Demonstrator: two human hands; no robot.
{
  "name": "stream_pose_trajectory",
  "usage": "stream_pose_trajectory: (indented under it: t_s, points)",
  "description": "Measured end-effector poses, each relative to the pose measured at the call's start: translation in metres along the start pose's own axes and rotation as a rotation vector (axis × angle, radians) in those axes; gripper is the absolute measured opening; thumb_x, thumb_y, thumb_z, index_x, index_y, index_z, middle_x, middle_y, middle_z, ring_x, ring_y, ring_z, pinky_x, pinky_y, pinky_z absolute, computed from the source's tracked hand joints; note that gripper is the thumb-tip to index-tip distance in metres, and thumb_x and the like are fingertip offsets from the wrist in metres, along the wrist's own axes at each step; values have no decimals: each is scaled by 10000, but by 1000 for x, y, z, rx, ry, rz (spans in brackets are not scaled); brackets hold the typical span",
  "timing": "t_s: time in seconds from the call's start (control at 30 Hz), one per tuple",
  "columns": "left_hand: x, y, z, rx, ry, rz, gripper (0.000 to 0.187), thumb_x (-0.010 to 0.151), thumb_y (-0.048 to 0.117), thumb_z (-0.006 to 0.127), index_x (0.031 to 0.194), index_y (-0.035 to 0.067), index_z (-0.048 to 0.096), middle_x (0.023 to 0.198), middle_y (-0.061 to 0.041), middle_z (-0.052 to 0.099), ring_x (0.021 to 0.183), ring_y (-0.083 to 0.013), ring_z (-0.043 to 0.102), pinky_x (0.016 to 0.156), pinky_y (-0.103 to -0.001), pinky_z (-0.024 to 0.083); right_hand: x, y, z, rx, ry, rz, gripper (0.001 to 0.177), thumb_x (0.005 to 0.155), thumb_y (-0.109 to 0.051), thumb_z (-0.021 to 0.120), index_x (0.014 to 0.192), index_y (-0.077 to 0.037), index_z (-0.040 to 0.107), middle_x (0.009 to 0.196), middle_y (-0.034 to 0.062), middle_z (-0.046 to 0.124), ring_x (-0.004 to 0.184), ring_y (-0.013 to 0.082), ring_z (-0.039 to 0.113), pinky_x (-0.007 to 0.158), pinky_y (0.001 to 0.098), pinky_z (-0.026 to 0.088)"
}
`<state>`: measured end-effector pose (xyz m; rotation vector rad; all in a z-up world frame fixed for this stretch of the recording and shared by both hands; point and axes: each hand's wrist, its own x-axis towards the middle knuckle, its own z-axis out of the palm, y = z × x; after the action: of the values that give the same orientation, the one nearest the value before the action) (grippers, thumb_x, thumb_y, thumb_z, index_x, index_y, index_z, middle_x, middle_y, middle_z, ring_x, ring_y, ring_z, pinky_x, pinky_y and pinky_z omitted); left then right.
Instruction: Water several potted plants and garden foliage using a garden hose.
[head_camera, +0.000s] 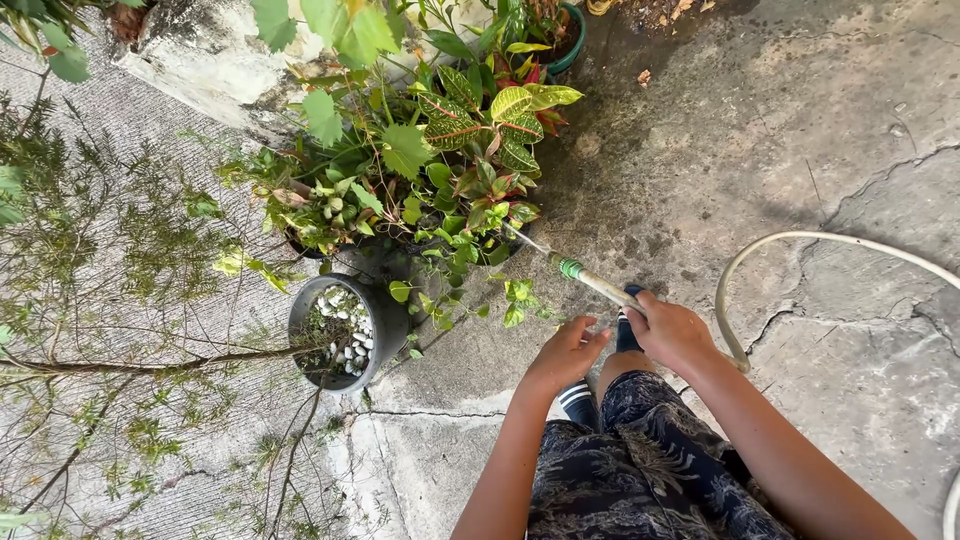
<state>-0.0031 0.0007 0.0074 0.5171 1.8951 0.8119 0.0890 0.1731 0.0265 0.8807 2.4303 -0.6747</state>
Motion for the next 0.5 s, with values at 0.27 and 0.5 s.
stream_pose_trajectory:
  t_s: [0.27,0.5]
  points:
    - [1,-2,0,-8,-3,16,695,968,580,518,1465,95,483,1351,-176,613,1172,-285,662,960,-424,537,-2,0,-4,31,18,18,412,1040,-442,451,1227,-96,572,739,131,710,693,317,728,682,475,577]
    - [-1,-1,-1,-18,-2,19,699,966,579,524,1463,89,486,1334,-176,631,1167,-284,661,962,-421,534,-2,-2,-5,47,57,12,432,1041,-415,442,1286,-73,539,723,155,710,672,331,727,660,480,581]
